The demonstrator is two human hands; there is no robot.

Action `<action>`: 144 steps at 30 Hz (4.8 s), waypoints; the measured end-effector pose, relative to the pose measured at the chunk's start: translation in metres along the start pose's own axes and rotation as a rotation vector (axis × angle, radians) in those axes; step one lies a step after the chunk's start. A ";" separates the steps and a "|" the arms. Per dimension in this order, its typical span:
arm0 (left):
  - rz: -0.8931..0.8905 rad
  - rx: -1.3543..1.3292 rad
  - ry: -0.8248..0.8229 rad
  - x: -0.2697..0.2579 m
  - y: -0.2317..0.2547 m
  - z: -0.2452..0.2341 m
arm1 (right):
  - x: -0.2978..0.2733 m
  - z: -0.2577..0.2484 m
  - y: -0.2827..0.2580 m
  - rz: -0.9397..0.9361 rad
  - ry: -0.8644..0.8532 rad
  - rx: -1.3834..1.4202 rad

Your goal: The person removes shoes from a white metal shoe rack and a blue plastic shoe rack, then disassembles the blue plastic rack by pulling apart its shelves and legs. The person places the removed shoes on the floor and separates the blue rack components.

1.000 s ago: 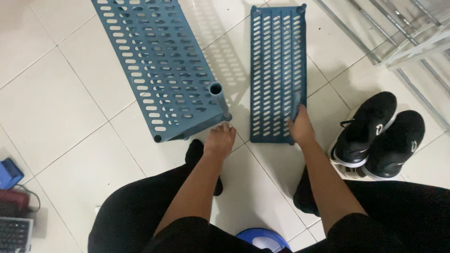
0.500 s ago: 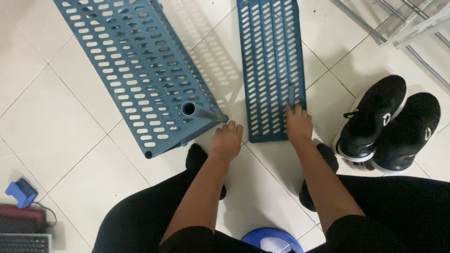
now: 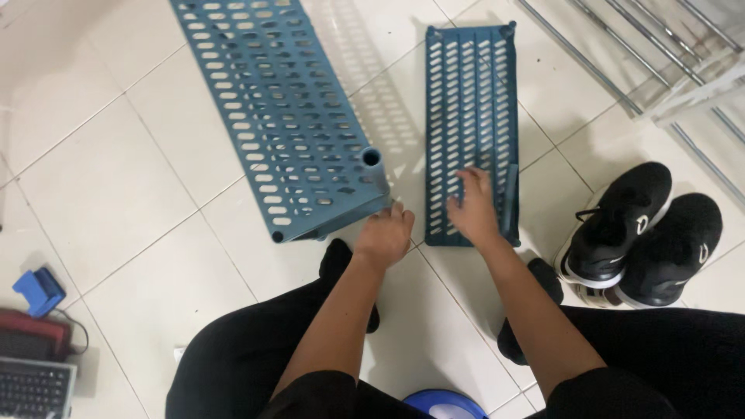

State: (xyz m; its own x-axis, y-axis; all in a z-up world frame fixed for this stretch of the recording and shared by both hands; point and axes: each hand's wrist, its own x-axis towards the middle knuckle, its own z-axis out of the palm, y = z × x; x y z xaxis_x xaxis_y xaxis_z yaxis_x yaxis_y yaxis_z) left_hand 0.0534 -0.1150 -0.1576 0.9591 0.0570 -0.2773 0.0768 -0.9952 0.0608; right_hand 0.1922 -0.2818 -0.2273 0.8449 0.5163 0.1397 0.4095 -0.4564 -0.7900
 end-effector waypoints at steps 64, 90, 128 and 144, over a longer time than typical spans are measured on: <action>-0.308 -0.135 0.110 -0.023 -0.052 -0.080 | 0.054 -0.061 -0.229 -0.351 -0.388 0.393; 0.287 0.082 0.243 0.035 0.027 0.014 | -0.010 -0.058 0.084 0.554 -0.215 -0.325; -0.414 0.214 0.254 0.040 -0.002 -0.072 | -0.027 -0.002 0.034 0.183 0.014 -0.074; -0.333 0.217 0.040 -0.026 -0.070 -0.065 | -0.023 -0.026 -0.026 0.102 -0.090 0.009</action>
State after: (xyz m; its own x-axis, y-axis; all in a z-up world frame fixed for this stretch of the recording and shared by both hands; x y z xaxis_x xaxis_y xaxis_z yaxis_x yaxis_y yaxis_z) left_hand 0.0403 -0.0415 -0.0926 0.9015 0.3786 -0.2096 0.3306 -0.9150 -0.2311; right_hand 0.1707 -0.3005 -0.1946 0.8473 0.5310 0.0045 0.3197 -0.5033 -0.8028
